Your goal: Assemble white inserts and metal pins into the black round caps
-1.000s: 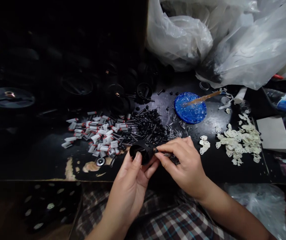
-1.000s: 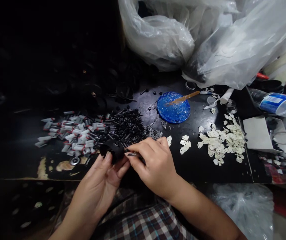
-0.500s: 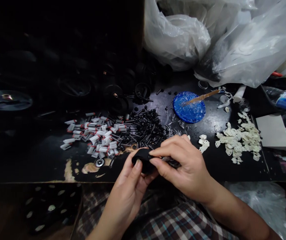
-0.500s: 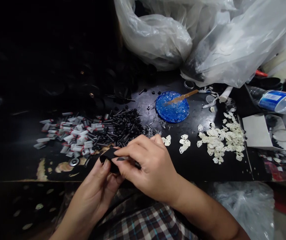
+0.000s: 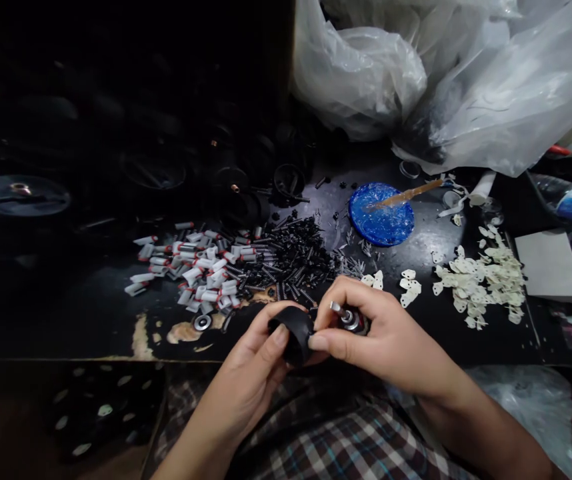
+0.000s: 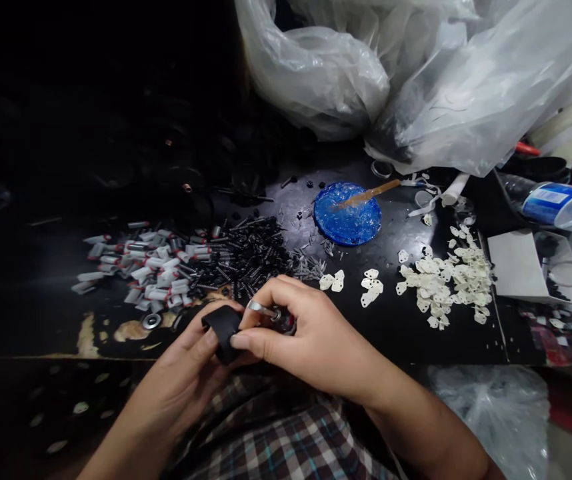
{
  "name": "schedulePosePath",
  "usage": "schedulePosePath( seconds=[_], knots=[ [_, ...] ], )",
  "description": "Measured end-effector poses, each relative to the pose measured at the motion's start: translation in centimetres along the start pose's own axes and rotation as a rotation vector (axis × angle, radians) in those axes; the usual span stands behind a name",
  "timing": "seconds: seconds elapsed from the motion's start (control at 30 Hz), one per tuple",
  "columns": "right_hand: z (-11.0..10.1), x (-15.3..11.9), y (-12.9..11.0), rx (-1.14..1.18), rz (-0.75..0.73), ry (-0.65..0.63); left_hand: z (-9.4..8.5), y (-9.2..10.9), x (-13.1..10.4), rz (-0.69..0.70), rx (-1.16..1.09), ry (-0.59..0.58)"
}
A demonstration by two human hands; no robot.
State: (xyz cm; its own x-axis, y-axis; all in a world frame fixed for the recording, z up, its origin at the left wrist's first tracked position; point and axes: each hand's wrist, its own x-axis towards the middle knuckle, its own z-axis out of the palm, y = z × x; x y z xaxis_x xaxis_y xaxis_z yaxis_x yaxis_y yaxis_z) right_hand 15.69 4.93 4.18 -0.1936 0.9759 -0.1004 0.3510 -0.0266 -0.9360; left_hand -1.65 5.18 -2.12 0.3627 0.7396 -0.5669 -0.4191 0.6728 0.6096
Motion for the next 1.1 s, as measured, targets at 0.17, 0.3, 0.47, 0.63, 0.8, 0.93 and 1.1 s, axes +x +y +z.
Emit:
schedulePosePath(
  seconds=[0.17, 0.3, 0.47, 0.63, 0.8, 0.93, 1.1],
  knots=[
    [0.7, -0.3, 0.4, -0.163, -0.124, 0.13, -0.5, 0.1, 0.3, 0.0, 0.007, 0.03],
    [1.0, -0.5, 0.5, -0.501, -0.322, 0.158, -0.5, -0.2, 0.5, 0.037, -0.02, 0.013],
    [0.1, -0.2, 0.2, -0.582, -0.335, 0.07, 0.0, -0.2, 0.7, 0.065, -0.039, 0.027],
    [-0.4, -0.4, -0.2, -0.426, 0.001, -0.109, -0.3, 0.5, 0.7, 0.118, -0.069, 0.173],
    [-0.6, -0.7, -0.4, -0.3, 0.016, -0.153, -0.5, 1.2, 0.5, 0.125, -0.085, 0.187],
    [-0.8, -0.3, -0.3, -0.159, 0.097, -0.17, -0.4, 1.1, 0.6, 0.141, -0.112, 0.169],
    [-0.5, -0.1, 0.1, -0.146, 0.126, -0.17, -0.6, 1.2, 0.6, 0.114, -0.132, 0.143]
  ],
)
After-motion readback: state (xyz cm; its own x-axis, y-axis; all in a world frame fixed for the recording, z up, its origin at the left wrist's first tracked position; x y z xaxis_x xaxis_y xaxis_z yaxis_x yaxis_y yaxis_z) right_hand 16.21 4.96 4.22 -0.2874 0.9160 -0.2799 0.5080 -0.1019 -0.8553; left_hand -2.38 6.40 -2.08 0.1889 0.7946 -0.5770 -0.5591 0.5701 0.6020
